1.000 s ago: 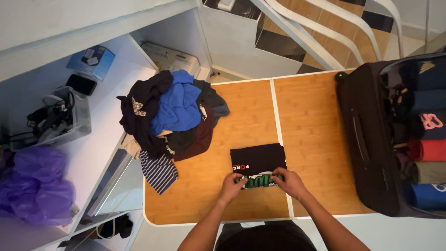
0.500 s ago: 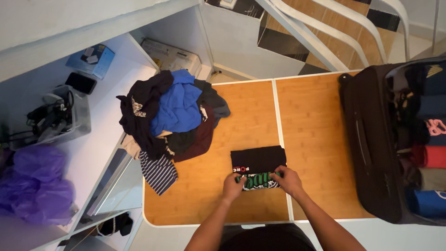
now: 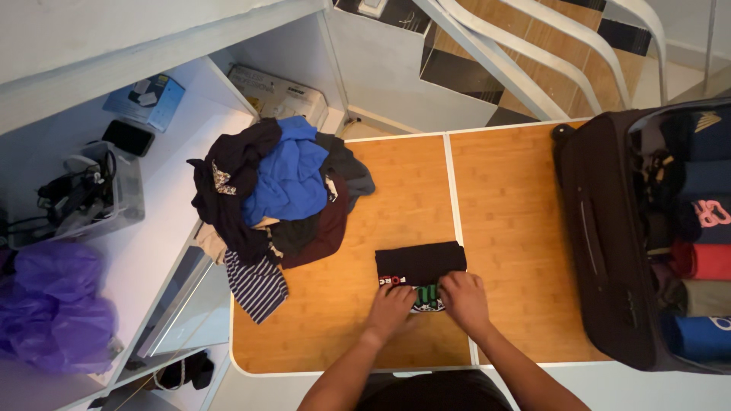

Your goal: The person folds a shirt on a wooden surface by bringing the sides together and smoothing it by hand, then places the folded item into an open suitcase already containing other folded garments.

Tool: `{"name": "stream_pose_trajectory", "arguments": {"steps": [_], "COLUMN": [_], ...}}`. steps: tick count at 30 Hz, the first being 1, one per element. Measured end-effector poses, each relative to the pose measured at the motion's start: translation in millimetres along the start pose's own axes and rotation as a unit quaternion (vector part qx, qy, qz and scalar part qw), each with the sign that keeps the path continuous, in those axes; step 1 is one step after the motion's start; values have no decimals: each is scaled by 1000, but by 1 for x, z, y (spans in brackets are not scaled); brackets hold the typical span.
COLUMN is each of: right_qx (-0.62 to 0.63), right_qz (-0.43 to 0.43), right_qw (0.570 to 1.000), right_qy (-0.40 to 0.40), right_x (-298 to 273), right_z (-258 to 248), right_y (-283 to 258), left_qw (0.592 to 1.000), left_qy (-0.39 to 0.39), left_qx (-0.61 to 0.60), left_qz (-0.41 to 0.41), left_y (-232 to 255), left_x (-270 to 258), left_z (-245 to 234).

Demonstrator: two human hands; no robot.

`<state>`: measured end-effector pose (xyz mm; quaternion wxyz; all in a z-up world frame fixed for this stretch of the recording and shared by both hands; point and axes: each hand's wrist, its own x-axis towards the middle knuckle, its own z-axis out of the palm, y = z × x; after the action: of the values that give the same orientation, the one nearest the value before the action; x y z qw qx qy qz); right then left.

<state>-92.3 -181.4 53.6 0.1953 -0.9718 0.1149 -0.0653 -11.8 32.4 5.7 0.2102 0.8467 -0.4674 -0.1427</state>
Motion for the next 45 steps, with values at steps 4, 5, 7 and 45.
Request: {"name": "stream_pose_trajectory", "arguments": {"steps": [4,5,7,45], "right_qx": [24,24,16,569], "right_qz": [-180,-181,-164,407], "right_qw": [981,981,984,699], "right_qy": [-60,-58,-64,-148], "right_x": [-5,-3,-3,107], "right_z": [-27,-32,-40,42], "right_y": [-5,-6,-1,99], "left_qw": [990,995,998,702], "left_qy": [90,72,58,182], "left_qx": [104,73,38,-465], "left_qz": [25,10,-8,-507], "left_y": [-10,-9,-7,-64], "left_x": [-2,-1,3,102], "left_z": [16,13,0,11]}}
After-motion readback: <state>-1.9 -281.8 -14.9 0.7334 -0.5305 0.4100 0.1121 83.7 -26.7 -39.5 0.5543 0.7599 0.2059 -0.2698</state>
